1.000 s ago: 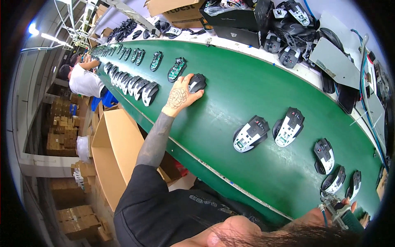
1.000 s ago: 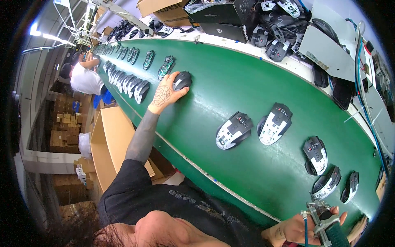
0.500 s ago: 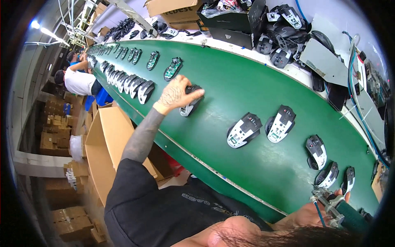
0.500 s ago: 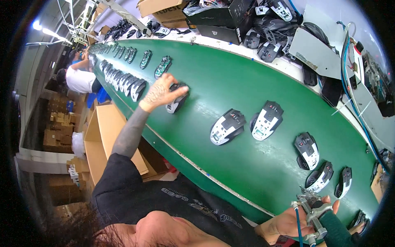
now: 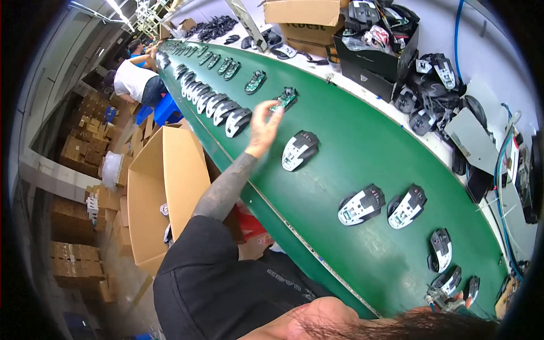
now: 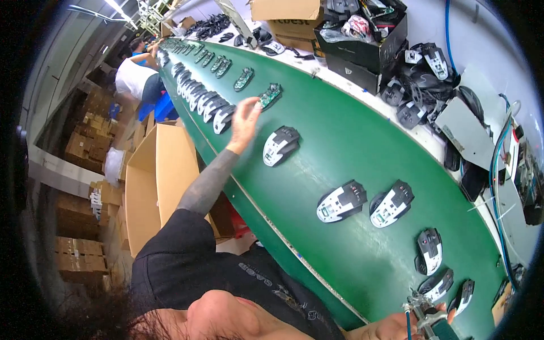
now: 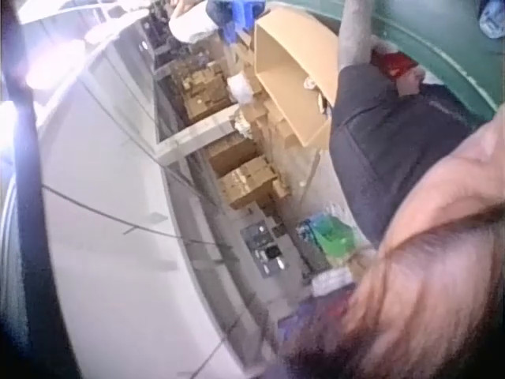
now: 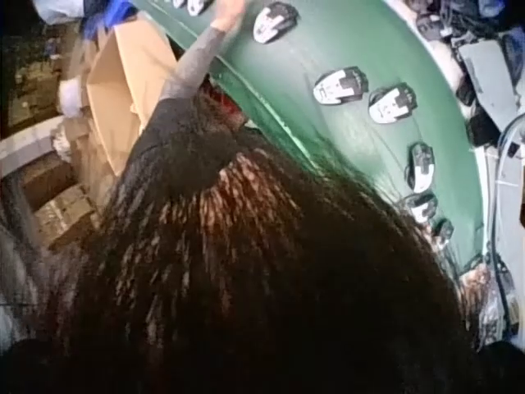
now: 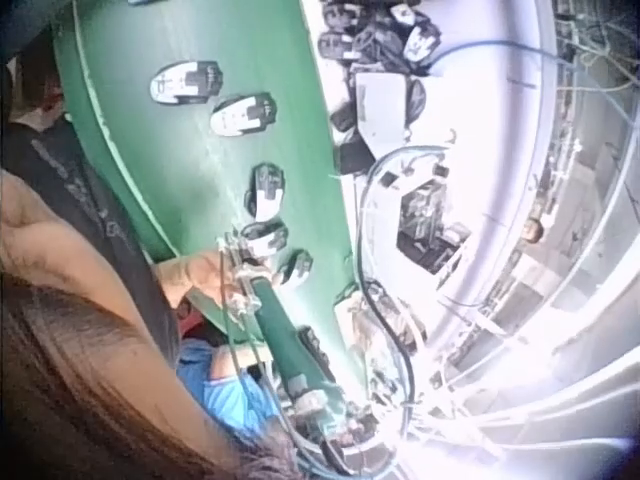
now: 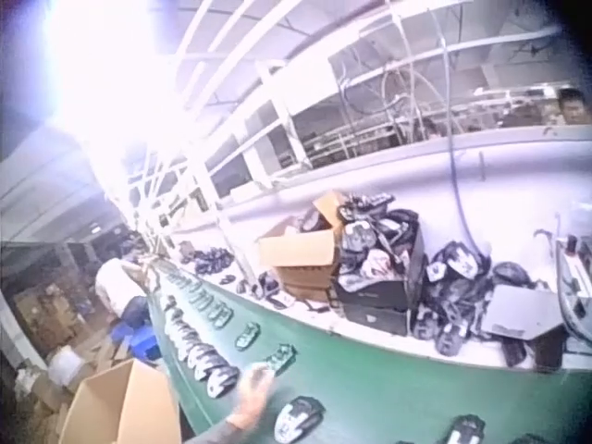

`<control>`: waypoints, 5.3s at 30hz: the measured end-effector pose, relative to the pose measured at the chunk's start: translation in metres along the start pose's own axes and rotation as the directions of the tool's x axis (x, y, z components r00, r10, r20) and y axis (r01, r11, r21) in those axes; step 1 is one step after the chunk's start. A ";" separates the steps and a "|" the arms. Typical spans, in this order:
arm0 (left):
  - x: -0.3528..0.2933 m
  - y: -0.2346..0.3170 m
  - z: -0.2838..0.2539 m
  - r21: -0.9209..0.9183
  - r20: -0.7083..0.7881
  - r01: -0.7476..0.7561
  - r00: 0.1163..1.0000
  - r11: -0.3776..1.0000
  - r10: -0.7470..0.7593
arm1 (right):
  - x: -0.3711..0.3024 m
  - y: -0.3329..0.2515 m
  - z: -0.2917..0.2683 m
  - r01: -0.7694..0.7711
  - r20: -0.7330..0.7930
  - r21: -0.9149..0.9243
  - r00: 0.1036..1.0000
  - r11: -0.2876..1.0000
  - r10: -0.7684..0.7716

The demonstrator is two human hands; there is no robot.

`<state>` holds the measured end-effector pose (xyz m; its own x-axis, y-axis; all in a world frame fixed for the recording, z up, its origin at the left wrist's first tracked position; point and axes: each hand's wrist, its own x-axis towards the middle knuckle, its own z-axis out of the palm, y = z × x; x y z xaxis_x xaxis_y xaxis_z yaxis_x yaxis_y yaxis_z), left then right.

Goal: The person places mouse shells onto mouse circuit boards on a conveyor belt, then picks up the mice and fastens screws into their undersides using a pneumatic screwdriver.

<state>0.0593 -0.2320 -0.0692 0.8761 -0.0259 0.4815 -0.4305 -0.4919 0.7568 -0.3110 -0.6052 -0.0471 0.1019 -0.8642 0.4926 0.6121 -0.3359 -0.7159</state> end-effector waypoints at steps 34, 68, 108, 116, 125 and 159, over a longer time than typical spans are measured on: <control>0.057 -0.025 0.006 0.602 0.482 -0.495 0.851 0.627 0.209 | 0.003 -0.009 -0.016 0.245 0.048 -0.365 0.969 0.898 -0.244; 0.186 -0.129 -0.029 0.725 0.001 0.176 0.967 0.666 -0.257 | -0.003 -0.002 -0.013 0.410 0.196 -0.558 0.910 0.722 -0.365; 0.152 -0.171 -0.146 0.681 0.026 -0.150 0.983 0.717 0.181 | 0.018 0.042 -0.030 0.739 0.526 -0.492 0.674 0.461 -0.519; 0.269 -0.239 -0.103 0.725 -0.286 0.362 0.932 0.586 -0.221 | 0.005 0.029 -0.055 0.487 0.501 -0.856 0.700 -0.172 -0.510; 0.279 -0.235 -0.122 0.750 0.029 0.186 0.950 0.635 -0.312 | 0.011 0.044 -0.039 0.650 0.352 -0.546 0.751 0.529 -0.559; -0.085 0.169 0.066 -0.566 0.817 0.822 0.570 0.068 -0.091 | 0.034 -0.112 0.120 -0.248 0.466 0.097 0.867 0.964 0.176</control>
<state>-0.0731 -0.3705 -0.0118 0.7157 -0.6808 -0.1559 0.5681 0.4376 0.6970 -0.2820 -0.5517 0.1090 0.5616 -0.6337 0.5320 0.6409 -0.0735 -0.7641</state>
